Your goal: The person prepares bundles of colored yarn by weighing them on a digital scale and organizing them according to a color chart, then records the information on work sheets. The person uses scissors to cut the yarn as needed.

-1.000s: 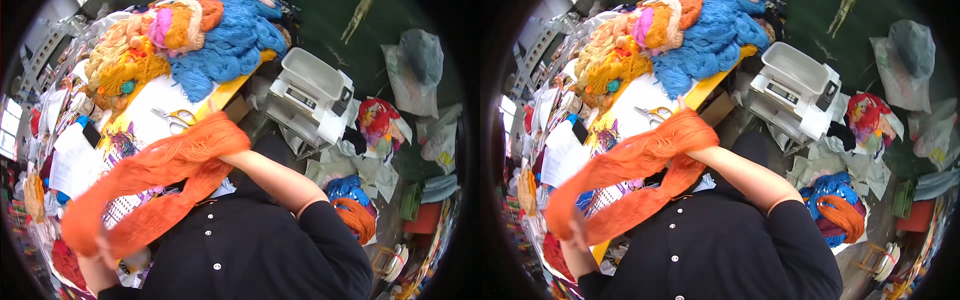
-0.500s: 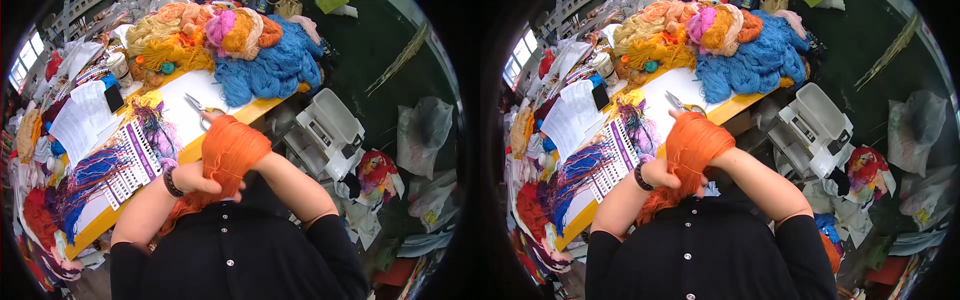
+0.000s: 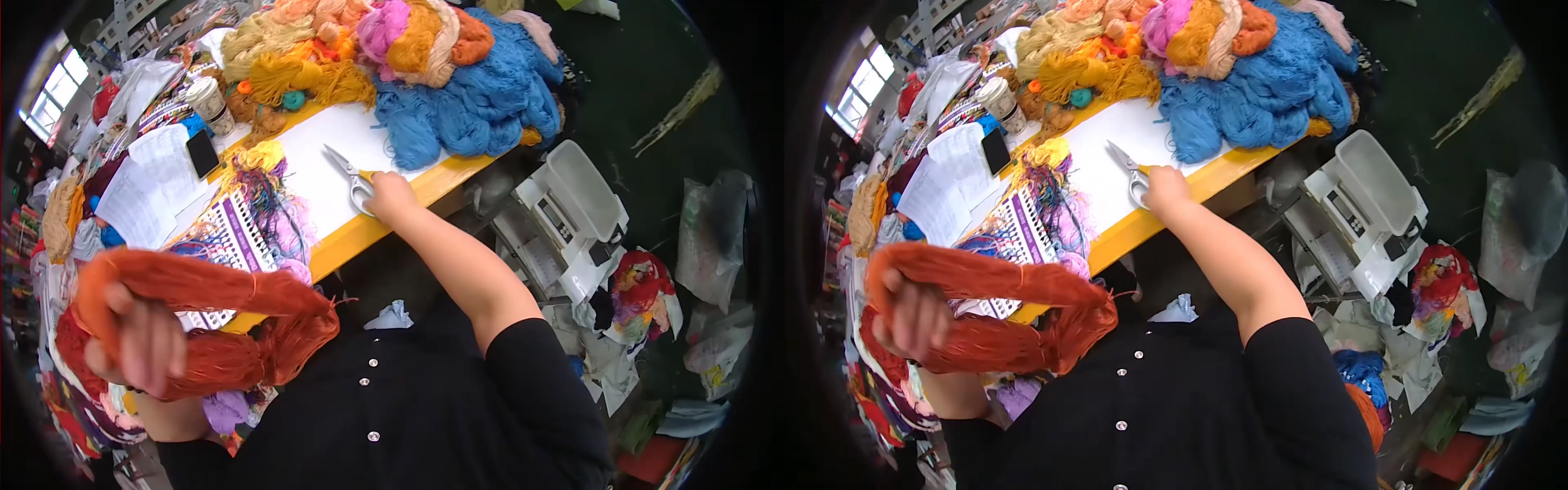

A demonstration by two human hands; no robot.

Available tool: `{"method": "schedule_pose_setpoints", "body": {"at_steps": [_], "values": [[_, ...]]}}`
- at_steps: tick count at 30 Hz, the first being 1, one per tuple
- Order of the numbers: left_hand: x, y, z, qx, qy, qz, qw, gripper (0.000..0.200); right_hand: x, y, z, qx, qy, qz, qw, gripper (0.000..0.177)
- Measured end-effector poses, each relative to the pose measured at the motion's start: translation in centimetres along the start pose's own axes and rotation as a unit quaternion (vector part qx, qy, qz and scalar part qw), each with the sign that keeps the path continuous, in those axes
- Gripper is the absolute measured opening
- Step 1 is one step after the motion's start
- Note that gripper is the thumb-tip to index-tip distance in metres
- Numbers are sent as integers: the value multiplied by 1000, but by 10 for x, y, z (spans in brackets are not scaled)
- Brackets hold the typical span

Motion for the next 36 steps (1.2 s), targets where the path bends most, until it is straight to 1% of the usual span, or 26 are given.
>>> {"method": "schedule_pose_setpoints", "body": {"at_steps": [2, 3, 5, 6, 7, 8, 9, 10, 12, 13, 15, 16, 18, 19, 20, 21, 23, 25, 26, 27, 28, 29, 30, 34, 35, 36], "values": [[3, -22, -21, 66, -44, -26, 996, 65, 5, -8, -10, -34, 3, 18, 999, 36], [2, -29, -32, 78, -55, -34, 995, 66, 9, -13, -16, -56, -11, 29, 998, 34], [-10, -39, -56, 68, -41, -33, 996, 67, 10, -7, -17, -111, -39, 63, 991, 34], [-19, -43, -69, 55, -27, -27, 998, 68, 12, -3, -14, -130, -40, 42, 990, 29], [-29, -45, -79, 37, -12, -24, 999, 69, 20, -3, -10, -208, -109, -74, 969, 27], [-37, -48, -89, 23, 0, -23, 999, 70, 27, -2, -7, -279, -174, -188, 926, 24], [-45, -49, -95, 18, 7, -19, 1000, 71, 34, 0, -3, -325, -196, -277, 883, 21], [-47, -49, -99, 26, 10, -16, 1000, 73, 43, 4, 3, -324, -198, -277, 882, 21], [-49, -52, -96, 83, 0, 21, 996, 64, 55, 13, 26, -376, -151, -385, 829, 23], [-50, -53, -94, 112, -7, 39, 993, 60, 59, 22, 36, -359, -137, -385, 839, 24], [-38, -47, -82, 67, -12, 78, 995, 57, 62, 35, 57, -313, -85, -434, 841, 23], [-32, -44, -75, 45, -14, 98, 994, 56, 59, 46, 68, -306, -68, -429, 847, 27], [14, -25, -23, 153, -75, -29, 985, 58, 58, 60, 84, -242, -46, -360, 900, 29], [16, -27, -7, 173, -101, -44, 979, 59, 58, 64, 92, -189, -29, -344, 919, 32], [19, -28, 10, 193, -126, -61, 971, 60, 61, 62, 98, -160, -18, -321, 933, 32], [10, -29, 25, 180, -148, -28, 972, 61, 64, 60, 103, -132, -5, -297, 946, 32], [19, -14, 87, 296, -174, -50, 938, 64, 68, 56, 117, -167, -5, -314, 934, 31], [22, -3, 139, 365, -176, -27, 914, 65, 76, 48, 127, -215, 2, -329, 920, 32], [25, -1, 161, 382, -169, -22, 908, 64, 76, 49, 134, -258, -8, -322, 911, 30], [28, 0, 181, 401, -162, -15, 901, 64, 86, 27, 139, -335, -33, -414, 846, 27], [30, 0, 197, 428, -157, -42, 889, 61, 85, 24, 146, -375, -49, -407, 831, 26], [34, 4, 210, 430, -157, -36, 888, 60, 79, 27, 152, -385, -29, -378, 842, 27], [38, 5, 221, 433, -158, -32, 887, 58, 71, 31, 157, -438, -35, -369, 819, 26], [49, 9, 250, 455, -203, -8, 867, 56, 66, 12, 162, -522, -20, -314, 793, 26], [48, 9, 251, 452, -201, -26, 869, 55, 65, 9, 162, -540, -12, -304, 785, 27], [44, 8, 250, 446, -199, -43, 871, 55, 59, 11, 163, -527, 11, -287, 800, 34]]}}
Point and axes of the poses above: each hand's wrist, its own z-axis away from the middle knuckle, its own y-axis out of the back of the hand, x = y × z, the point moved 3 cm from there along -z, towards the middle knuckle, and after that the axes turned 15 degrees about -y, right-handed, at the moved point
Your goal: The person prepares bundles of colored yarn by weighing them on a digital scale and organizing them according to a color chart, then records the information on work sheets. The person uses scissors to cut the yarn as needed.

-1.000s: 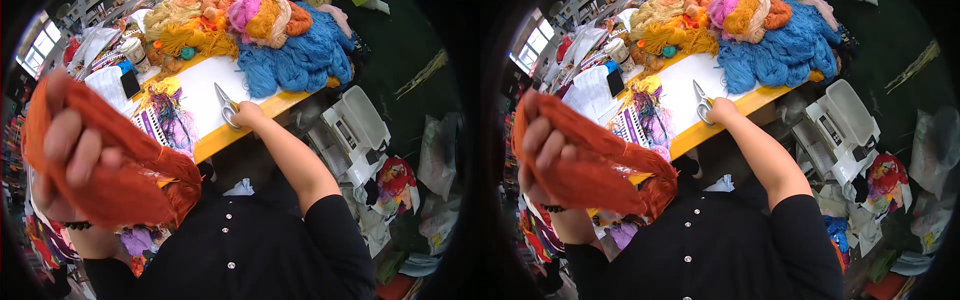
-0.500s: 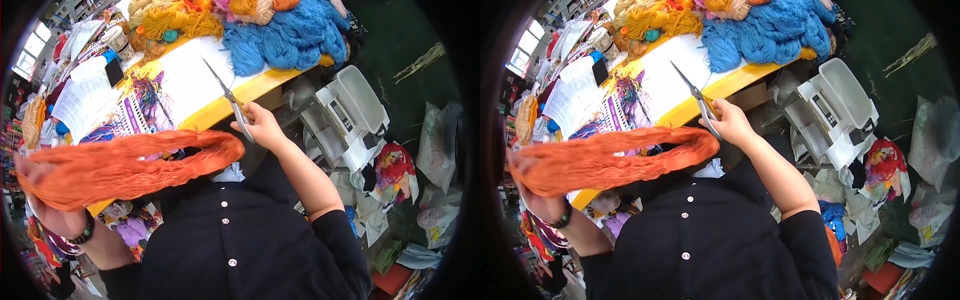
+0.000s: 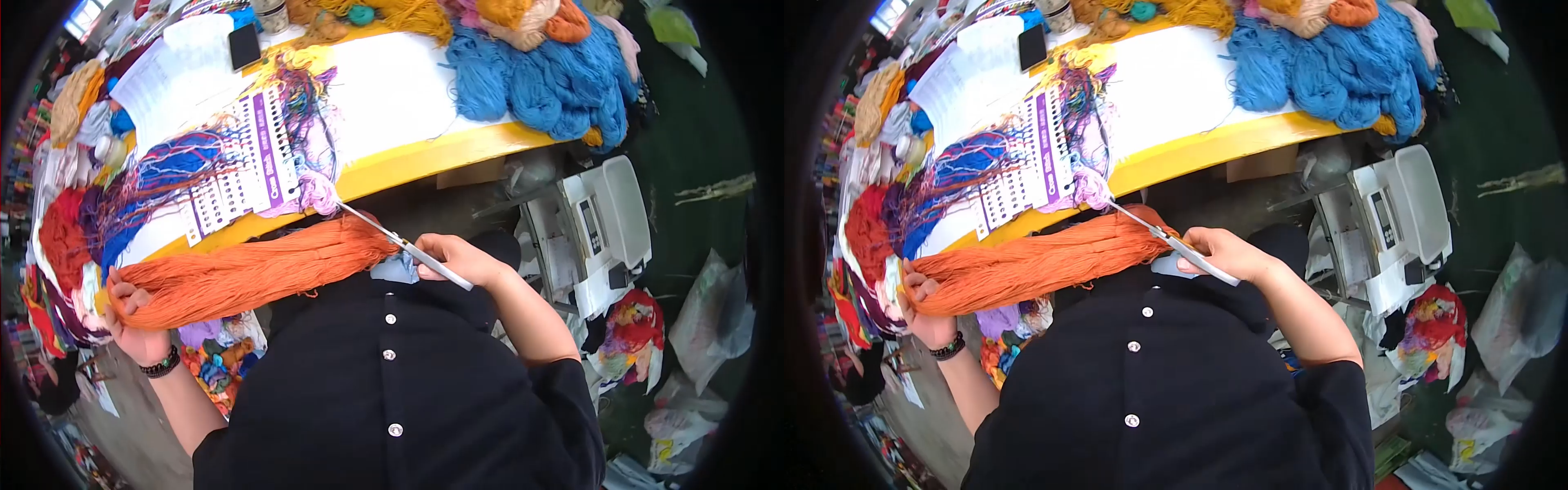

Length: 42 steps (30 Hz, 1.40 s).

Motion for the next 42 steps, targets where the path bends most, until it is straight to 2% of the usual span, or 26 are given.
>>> {"method": "schedule_pose_setpoints", "body": {"at_steps": [1, 2, 3, 4, 6, 12, 19, 25, 32, 35, 38, 40, 42], "values": [[-1, -2, 1, 25, -7, -7, 1000, 51, -6, -1, 0, -4, -3, 4, 1000, 34], [0, 2, 1, 29, -10, -7, 999, 51, -10, -1, -2, -20, -47, 58, 997, 39], [0, 3, 1, -7, 3, 7, 1000, 49, -11, -2, -3, -35, -91, 110, 989, 44], [1, 4, 2, -43, 17, 20, 999, 48, -11, -1, -6, -37, -94, 111, 989, 44], [2, 10, 4, -19, 10, 26, 999, 45, -3, 0, -9, -66, -162, 104, 979, 52], [10, 40, 7, 2, 14, 23, 1000, 44, 16, 4, -7, -59, -213, 64, 973, 55], [12, 59, 6, 39, -2, 12, 999, 43, 31, -5, -20, -77, -226, 67, 969, 51], [14, 66, 6, 50, 2, 9, 999, 42, 33, -10, -30, -125, -177, -8, 976, 45], [13, 64, 7, 50, 10, 16, 999, 42, 15, -14, -33, -112, -201, 5, 973, 38], [13, 66, 7, 50, 9, 13, 999, 41, 22, -12, -34, -108, -205, 49, 971, 37], [10, 63, 5, 41, 8, 7, 999, 41, 21, -13, -35, -116, -184, 39, 975, 37], [9, 63, 5, 44, 9, 5, 999, 41, 16, -17, -40, -66, -68, 117, 989, 39], [8, 63, 4, 46, 9, 3, 999, 41, 11, -20, -44, -43, -30, 169, 984, 39]]}}
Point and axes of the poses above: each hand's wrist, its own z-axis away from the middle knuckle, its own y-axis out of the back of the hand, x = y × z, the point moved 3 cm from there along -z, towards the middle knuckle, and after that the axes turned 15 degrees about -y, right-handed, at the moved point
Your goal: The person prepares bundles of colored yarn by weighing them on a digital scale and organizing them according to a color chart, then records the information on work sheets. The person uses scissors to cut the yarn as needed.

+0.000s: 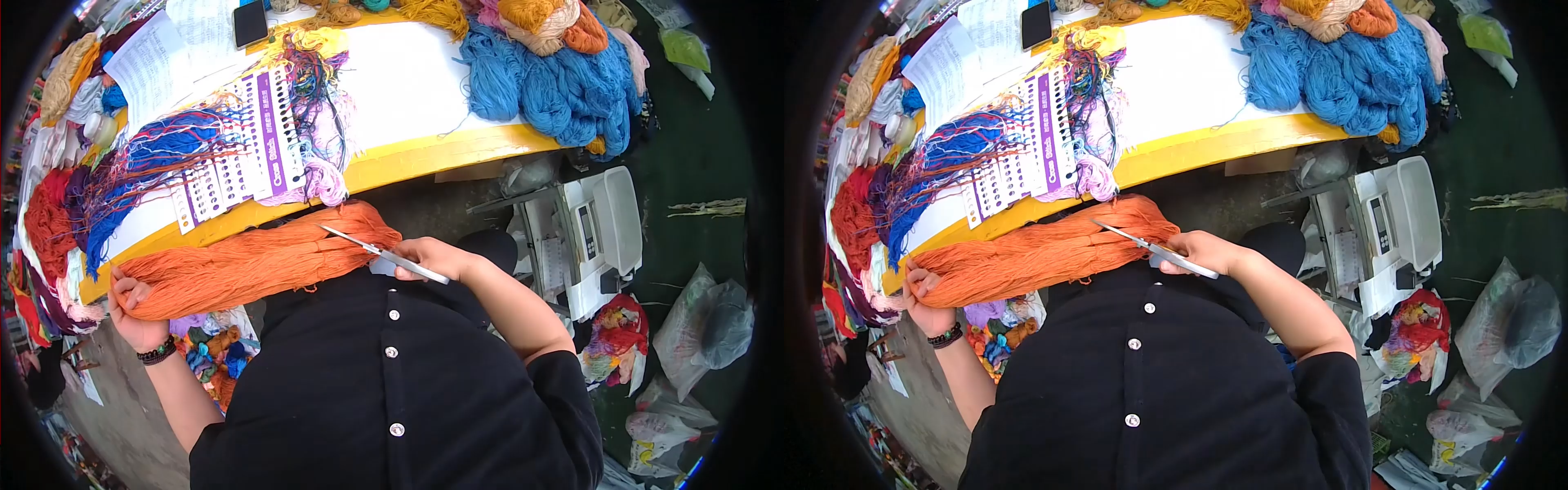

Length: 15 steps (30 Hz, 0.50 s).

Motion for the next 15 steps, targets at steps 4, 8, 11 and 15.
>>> {"method": "schedule_pose_setpoints", "body": {"at_steps": [4, 8, 11, 15], "values": [[1, 0, 0, 6, -1, -1, 1000, 41, -5, -2, 0, -68, -115, -44, 990, 38], [1, 0, 0, 14, 1, 3, 1000, 40, -1, -1, 5, -71, -61, -56, 994, 44], [0, 0, 0, 16, -1, 2, 1000, 39, -11, 6, 13, -112, -93, 3, 989, 52], [-1, -1, -1, 17, -2, -2, 1000, 39, -6, 7, 10, -115, -106, 33, 987, 58]]}}
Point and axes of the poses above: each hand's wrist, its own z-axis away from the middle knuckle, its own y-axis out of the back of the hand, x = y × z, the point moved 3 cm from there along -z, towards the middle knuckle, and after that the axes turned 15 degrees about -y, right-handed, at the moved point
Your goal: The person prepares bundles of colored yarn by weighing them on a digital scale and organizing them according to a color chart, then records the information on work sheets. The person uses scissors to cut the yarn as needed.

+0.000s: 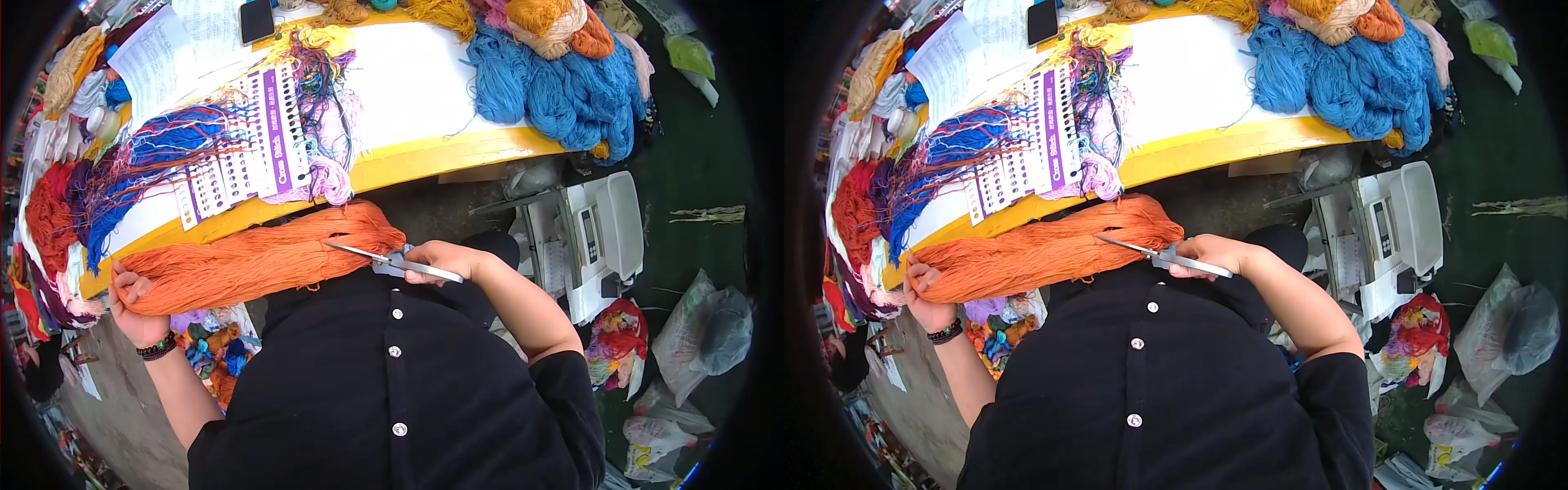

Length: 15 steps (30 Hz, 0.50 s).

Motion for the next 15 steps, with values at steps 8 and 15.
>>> {"method": "schedule_pose_setpoints", "body": {"at_steps": [8, 15], "values": [[3, 2, 2, 4, -6, -5, 1000, 40, -7, -4, -11, -32, 64, -31, 997, 60], [-3, -29, 10, -70, 16, 36, 997, 49, -43, -4, -10, -31, 7, -33, 999, 50]]}}
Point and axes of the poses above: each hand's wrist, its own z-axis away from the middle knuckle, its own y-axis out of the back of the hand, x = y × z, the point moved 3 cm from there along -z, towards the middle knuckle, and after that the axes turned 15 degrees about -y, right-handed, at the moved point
